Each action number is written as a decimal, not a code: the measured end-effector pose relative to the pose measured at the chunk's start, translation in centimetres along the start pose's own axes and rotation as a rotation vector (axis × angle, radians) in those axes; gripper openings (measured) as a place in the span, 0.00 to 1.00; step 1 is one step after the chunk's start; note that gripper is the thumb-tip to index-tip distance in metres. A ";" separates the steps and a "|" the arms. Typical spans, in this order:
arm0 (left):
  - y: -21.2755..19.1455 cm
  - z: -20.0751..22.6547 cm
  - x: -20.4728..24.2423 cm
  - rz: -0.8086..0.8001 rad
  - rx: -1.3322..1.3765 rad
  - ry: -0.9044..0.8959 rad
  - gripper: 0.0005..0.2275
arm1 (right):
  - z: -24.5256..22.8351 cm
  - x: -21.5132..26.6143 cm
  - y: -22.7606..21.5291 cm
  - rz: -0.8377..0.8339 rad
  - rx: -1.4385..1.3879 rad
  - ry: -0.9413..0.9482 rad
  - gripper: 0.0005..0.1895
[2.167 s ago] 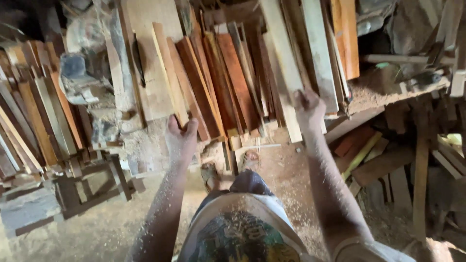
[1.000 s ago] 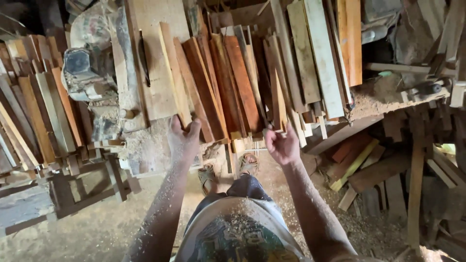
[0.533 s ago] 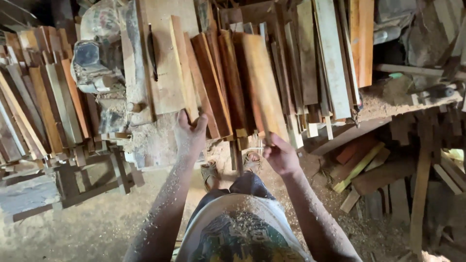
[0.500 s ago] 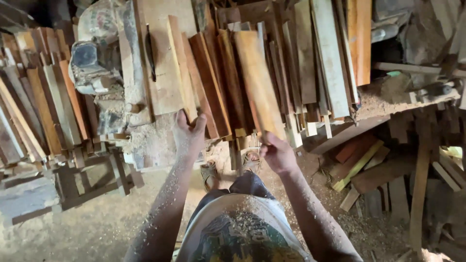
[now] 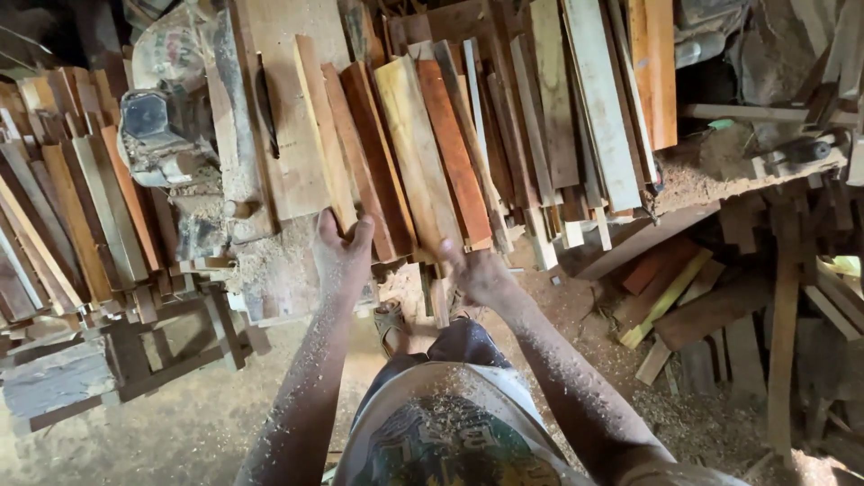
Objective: Organizing and stacking thin wooden strips on a workbench in a workshop.
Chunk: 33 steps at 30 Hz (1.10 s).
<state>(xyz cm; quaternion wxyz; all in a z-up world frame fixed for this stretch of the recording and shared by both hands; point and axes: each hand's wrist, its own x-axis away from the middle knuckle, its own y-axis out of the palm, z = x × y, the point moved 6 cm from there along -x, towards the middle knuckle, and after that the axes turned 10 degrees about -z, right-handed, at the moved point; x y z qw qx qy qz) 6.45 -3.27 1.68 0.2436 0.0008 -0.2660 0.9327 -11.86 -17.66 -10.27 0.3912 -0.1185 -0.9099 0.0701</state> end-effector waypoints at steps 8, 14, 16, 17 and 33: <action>-0.9 1.2 -0.2 0.005 -0.028 -0.011 0.15 | 2.0 -5.6 -5.5 0.394 0.187 -0.038 0.34; -0.6 1.4 0.1 0.004 0.006 -0.046 0.14 | 0.9 -4.6 -6.0 0.315 -0.200 -0.145 0.25; 0.5 -2.0 -1.5 0.015 0.008 -0.024 0.14 | 0.6 -3.5 -7.3 0.337 -0.267 -0.246 0.23; 1.0 -3.8 -2.0 0.018 0.009 -0.007 0.13 | 0.5 -2.7 -7.9 0.359 -0.337 -0.338 0.22; -1.0 1.3 -0.5 -0.005 -0.017 -0.065 0.14 | 3.7 -4.0 -6.2 0.319 0.108 -0.110 0.25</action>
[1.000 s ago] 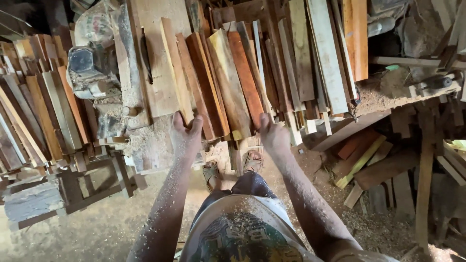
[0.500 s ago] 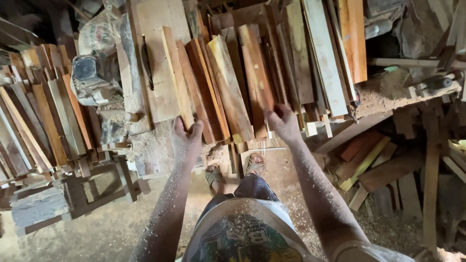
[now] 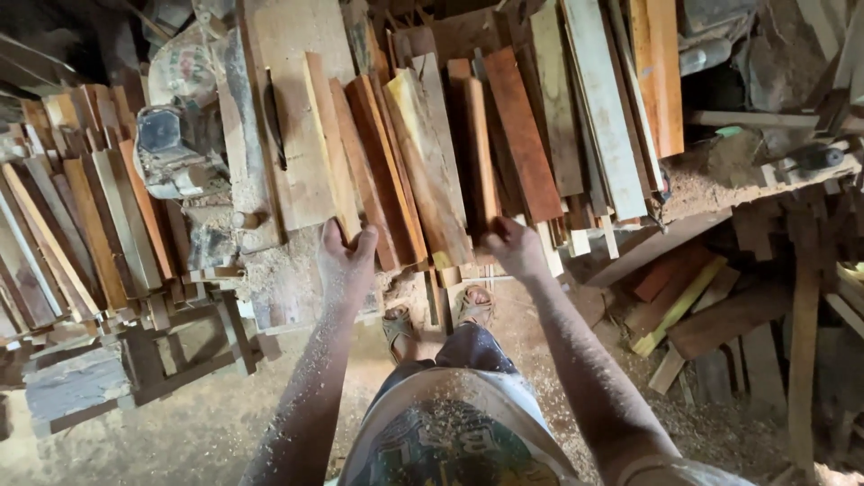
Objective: Organizing and stacking thin wooden strips on a workbench in a workshop.
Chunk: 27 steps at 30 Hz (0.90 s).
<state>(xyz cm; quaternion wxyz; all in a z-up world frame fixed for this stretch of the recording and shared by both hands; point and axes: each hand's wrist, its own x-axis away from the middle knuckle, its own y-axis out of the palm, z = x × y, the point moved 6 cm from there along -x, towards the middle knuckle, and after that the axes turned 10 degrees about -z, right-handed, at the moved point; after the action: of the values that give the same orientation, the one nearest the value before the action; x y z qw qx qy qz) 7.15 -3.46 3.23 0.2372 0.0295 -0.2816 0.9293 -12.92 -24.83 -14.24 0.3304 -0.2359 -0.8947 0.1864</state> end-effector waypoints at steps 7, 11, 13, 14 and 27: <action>1.5 -1.4 0.5 -0.042 0.024 -0.004 0.15 | 0.3 0.6 -1.7 -0.048 -0.671 -0.080 0.21; 1.1 -0.9 0.5 -0.037 0.005 -0.052 0.16 | -0.9 1.3 -2.4 0.035 -0.465 -0.218 0.14; 1.2 -2.6 -0.1 -0.033 0.003 -0.035 0.15 | -6.9 4.5 -3.1 0.092 -0.381 -0.287 0.15; 1.4 -3.4 -0.4 -0.035 0.002 -0.016 0.15 | -9.9 6.4 -3.7 0.154 -0.298 -0.352 0.20; 0.0 0.6 1.5 -0.041 0.056 -0.019 0.14 | -3.6 0.0 -2.1 0.460 -0.144 -0.034 0.18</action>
<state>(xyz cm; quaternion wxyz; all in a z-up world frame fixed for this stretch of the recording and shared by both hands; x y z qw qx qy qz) 5.81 -3.14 3.97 0.2524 0.0507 -0.2571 0.9315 -11.12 -25.94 -10.65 0.2465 -0.4535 -0.8337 0.1963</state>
